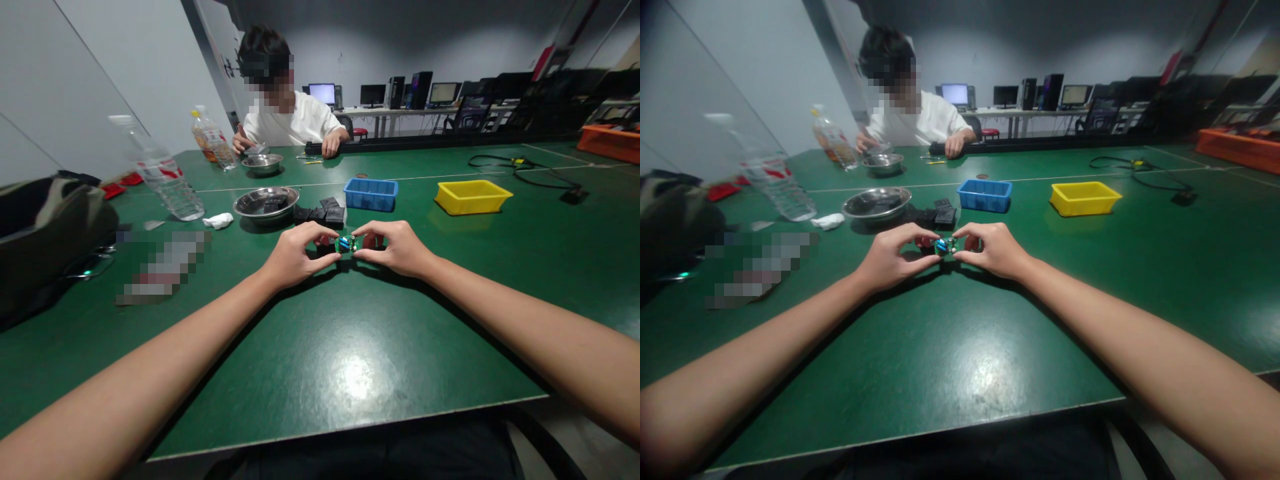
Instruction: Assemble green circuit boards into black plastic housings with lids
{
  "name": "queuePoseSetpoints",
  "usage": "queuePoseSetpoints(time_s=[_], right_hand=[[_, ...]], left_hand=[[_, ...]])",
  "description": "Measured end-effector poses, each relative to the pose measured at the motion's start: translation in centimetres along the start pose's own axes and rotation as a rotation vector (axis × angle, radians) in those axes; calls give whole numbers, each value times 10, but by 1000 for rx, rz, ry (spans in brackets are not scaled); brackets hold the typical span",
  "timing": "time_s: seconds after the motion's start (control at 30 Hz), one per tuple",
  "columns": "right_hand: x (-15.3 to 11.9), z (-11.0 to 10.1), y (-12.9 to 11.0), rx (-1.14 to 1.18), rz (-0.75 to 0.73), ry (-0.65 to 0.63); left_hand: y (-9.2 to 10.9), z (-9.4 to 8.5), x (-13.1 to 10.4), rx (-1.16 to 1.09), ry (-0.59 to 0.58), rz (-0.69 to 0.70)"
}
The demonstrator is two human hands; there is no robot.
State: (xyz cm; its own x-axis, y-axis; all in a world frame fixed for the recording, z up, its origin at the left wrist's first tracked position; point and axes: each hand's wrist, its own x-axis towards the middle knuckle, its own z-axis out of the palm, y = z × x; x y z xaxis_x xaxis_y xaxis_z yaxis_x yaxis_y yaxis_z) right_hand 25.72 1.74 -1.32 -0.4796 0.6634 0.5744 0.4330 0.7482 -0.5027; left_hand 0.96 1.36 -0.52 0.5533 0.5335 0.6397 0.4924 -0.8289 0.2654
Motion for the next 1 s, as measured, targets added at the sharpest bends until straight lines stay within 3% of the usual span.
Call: queuePoseSetpoints(time_s=[1.0], right_hand=[[0, 0, 0, -13, 8, -29]], left_hand=[[1, 0, 0, 0, -23, -24]])
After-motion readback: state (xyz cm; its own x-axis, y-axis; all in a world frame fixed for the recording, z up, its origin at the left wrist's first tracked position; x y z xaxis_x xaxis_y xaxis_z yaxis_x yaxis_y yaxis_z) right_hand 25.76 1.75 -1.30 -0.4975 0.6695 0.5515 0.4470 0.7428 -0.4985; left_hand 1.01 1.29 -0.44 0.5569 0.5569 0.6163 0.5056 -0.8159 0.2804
